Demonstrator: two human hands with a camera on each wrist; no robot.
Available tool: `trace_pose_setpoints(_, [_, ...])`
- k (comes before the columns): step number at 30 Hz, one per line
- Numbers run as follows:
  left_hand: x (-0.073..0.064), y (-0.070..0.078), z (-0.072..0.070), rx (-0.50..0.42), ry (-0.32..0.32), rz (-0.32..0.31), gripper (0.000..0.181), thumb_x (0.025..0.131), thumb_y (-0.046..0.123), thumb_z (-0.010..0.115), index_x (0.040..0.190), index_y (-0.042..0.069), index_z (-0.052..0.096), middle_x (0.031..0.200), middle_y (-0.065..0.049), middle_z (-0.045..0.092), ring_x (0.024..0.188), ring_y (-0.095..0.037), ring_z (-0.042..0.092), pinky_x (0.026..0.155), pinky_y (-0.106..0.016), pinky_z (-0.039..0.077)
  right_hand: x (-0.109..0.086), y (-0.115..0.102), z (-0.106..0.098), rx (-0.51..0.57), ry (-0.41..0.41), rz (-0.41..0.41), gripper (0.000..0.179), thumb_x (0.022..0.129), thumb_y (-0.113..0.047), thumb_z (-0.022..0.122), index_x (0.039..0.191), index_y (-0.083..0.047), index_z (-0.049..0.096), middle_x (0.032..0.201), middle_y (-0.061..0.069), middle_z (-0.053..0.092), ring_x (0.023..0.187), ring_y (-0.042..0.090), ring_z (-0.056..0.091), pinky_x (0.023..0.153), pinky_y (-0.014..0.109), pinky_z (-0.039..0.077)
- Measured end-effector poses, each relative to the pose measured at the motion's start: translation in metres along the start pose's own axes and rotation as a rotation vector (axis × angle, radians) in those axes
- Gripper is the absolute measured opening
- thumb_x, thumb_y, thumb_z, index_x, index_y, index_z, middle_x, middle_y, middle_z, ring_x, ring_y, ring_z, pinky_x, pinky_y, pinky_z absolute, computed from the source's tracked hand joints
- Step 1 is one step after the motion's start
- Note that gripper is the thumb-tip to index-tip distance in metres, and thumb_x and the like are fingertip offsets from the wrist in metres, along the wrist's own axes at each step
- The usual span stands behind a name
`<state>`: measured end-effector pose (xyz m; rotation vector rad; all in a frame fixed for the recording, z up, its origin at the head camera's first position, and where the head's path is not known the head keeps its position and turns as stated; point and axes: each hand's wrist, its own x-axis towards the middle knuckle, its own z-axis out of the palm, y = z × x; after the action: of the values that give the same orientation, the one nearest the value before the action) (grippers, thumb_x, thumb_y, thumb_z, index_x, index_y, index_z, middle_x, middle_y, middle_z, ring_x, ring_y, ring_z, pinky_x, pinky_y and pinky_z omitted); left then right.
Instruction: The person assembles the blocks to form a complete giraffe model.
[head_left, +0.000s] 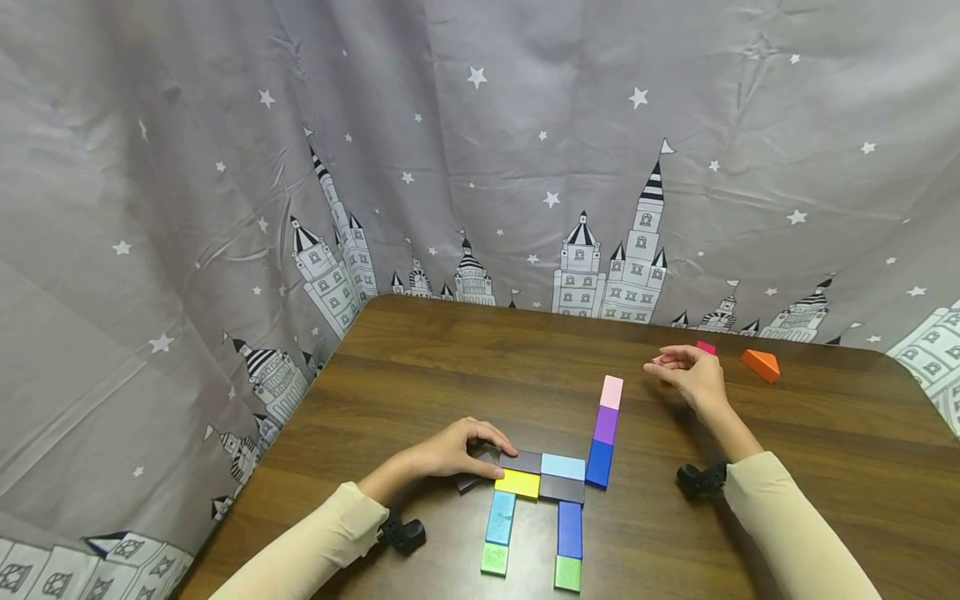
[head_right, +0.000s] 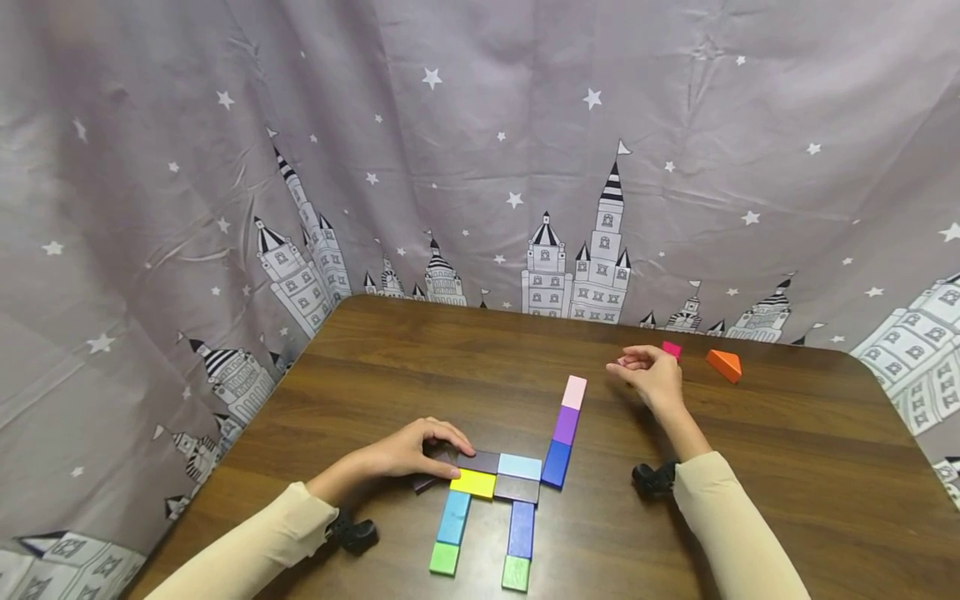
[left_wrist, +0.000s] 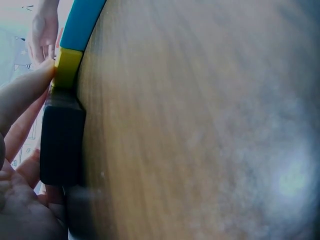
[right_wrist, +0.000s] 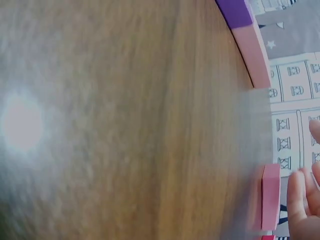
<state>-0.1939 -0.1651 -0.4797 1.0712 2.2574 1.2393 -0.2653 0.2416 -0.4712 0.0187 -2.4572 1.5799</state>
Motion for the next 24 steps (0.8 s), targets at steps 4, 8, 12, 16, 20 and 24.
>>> trace_pose_setpoints(4, [0.0007, 0.0, -0.0007, 0.0, -0.003, 0.007, 0.029, 0.087, 0.015, 0.079, 0.115, 0.007, 0.074, 0.116, -0.001, 0.071, 0.114, -0.014, 0.06, 0.101, -0.032, 0.044, 0.0021, 0.0025, -0.0049, -0.036, 0.095, 0.06, 0.047, 0.077, -0.009, 0.087, 0.114, 0.013, 0.067, 0.097, 0.026, 0.07, 0.066, -0.008, 0.057, 0.06, 0.01, 0.048])
trace_pose_setpoints(8, [0.0009, -0.0003, -0.0008, 0.004, -0.002, 0.007, 0.029, 0.087, 0.016, 0.079, 0.115, 0.007, 0.075, 0.116, -0.001, 0.071, 0.114, -0.014, 0.06, 0.101, -0.032, 0.044, 0.0026, 0.0048, -0.0071, -0.035, 0.149, 0.111, 0.046, 0.076, -0.007, 0.087, 0.114, 0.012, 0.068, 0.095, 0.021, 0.072, 0.064, -0.01, 0.056, 0.06, 0.009, 0.047])
trace_pose_setpoints(12, [0.0008, -0.0001, -0.0008, 0.015, 0.0, 0.0, 0.029, 0.087, 0.017, 0.079, 0.115, 0.008, 0.075, 0.116, 0.0, 0.071, 0.114, -0.013, 0.06, 0.1, -0.032, 0.043, 0.0022, 0.0059, -0.0082, -0.06, 0.204, 0.157, 0.046, 0.075, -0.009, 0.088, 0.113, 0.009, 0.07, 0.094, 0.016, 0.074, 0.064, -0.013, 0.053, 0.062, 0.008, 0.044])
trace_pose_setpoints(16, [0.0003, 0.0017, -0.0009, 0.015, 0.0, -0.006, 0.029, 0.087, 0.016, 0.079, 0.115, 0.008, 0.075, 0.116, 0.0, 0.071, 0.113, -0.012, 0.059, 0.101, -0.032, 0.043, 0.0018, 0.0058, -0.0091, -0.107, 0.256, 0.208, 0.05, 0.072, -0.014, 0.091, 0.114, 0.005, 0.071, 0.095, 0.016, 0.074, 0.066, -0.01, 0.05, 0.068, 0.016, 0.04])
trace_pose_setpoints(20, [-0.0005, 0.0044, -0.0011, 0.017, 0.002, -0.016, 0.029, 0.087, 0.016, 0.079, 0.115, 0.008, 0.075, 0.116, 0.0, 0.071, 0.113, -0.011, 0.059, 0.101, -0.032, 0.043, 0.0025, 0.0064, -0.0093, -0.155, 0.272, 0.248, 0.055, 0.071, -0.02, 0.092, 0.116, 0.003, 0.071, 0.102, 0.02, 0.07, 0.076, 0.002, 0.05, 0.074, 0.026, 0.038])
trace_pose_setpoints(24, [-0.0009, 0.0053, -0.0011, 0.018, 0.001, -0.027, 0.03, 0.087, 0.016, 0.079, 0.115, 0.008, 0.075, 0.116, 0.0, 0.071, 0.113, -0.011, 0.058, 0.101, -0.032, 0.042, 0.0028, 0.0077, -0.0088, -0.172, 0.245, 0.263, 0.06, 0.072, -0.02, 0.091, 0.121, 0.005, 0.068, 0.114, 0.026, 0.066, 0.094, 0.02, 0.054, 0.08, 0.031, 0.04])
